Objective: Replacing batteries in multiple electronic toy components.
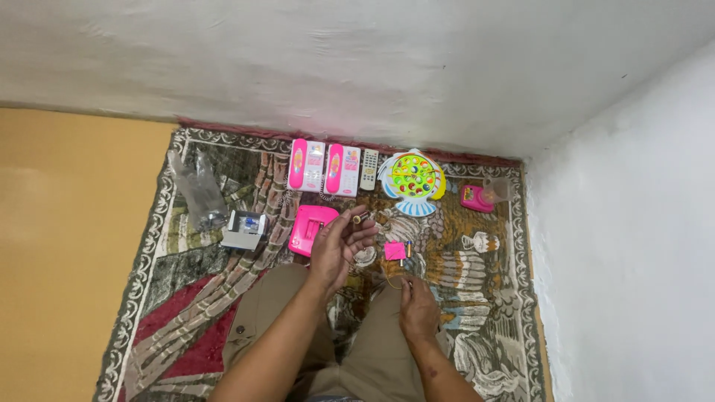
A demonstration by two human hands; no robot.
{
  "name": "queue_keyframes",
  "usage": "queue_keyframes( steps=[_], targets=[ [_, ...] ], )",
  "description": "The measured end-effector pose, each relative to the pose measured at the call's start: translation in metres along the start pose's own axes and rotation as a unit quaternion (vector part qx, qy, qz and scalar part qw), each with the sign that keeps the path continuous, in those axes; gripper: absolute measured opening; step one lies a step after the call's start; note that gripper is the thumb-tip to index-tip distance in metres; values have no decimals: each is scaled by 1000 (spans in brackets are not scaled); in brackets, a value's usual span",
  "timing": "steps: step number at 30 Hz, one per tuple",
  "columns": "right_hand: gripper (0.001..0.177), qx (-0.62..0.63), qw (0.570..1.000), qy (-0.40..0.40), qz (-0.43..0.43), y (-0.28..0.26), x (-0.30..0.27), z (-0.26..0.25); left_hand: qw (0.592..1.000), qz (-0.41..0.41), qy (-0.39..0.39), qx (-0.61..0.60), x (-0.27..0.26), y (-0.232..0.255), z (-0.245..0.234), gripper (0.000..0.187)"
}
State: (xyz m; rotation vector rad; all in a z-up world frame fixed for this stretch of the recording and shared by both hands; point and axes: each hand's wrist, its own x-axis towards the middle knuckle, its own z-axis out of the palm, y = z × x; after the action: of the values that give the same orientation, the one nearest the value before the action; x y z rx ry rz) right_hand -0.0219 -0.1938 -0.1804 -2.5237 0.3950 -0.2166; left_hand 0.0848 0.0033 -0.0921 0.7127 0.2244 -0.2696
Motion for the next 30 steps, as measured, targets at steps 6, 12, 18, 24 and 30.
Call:
queue_keyframes(
  steps=[6, 12, 18, 24, 30],
  targets=[
    [20, -2, 1000, 5, -3, -1, -3, -2, 997, 65, -41, 24, -26, 23, 22, 48],
    [20, 1, 999, -41, 6, -4, -3, -8, 987, 111, -6, 117, -49, 38, 44, 48],
    [24, 41, 992, -2, -121, 17, -5, 2, 988, 99, 37, 115, -50, 29, 37, 47],
    [21, 138, 988, 6, -72, -38, -6, -35, 991, 84, 20, 104, -56, 28, 31, 51],
    [25, 400, 914, 4, -72, -88, -8, -91, 982, 102, 32, 156, -71, 35, 36, 50]
  ],
)
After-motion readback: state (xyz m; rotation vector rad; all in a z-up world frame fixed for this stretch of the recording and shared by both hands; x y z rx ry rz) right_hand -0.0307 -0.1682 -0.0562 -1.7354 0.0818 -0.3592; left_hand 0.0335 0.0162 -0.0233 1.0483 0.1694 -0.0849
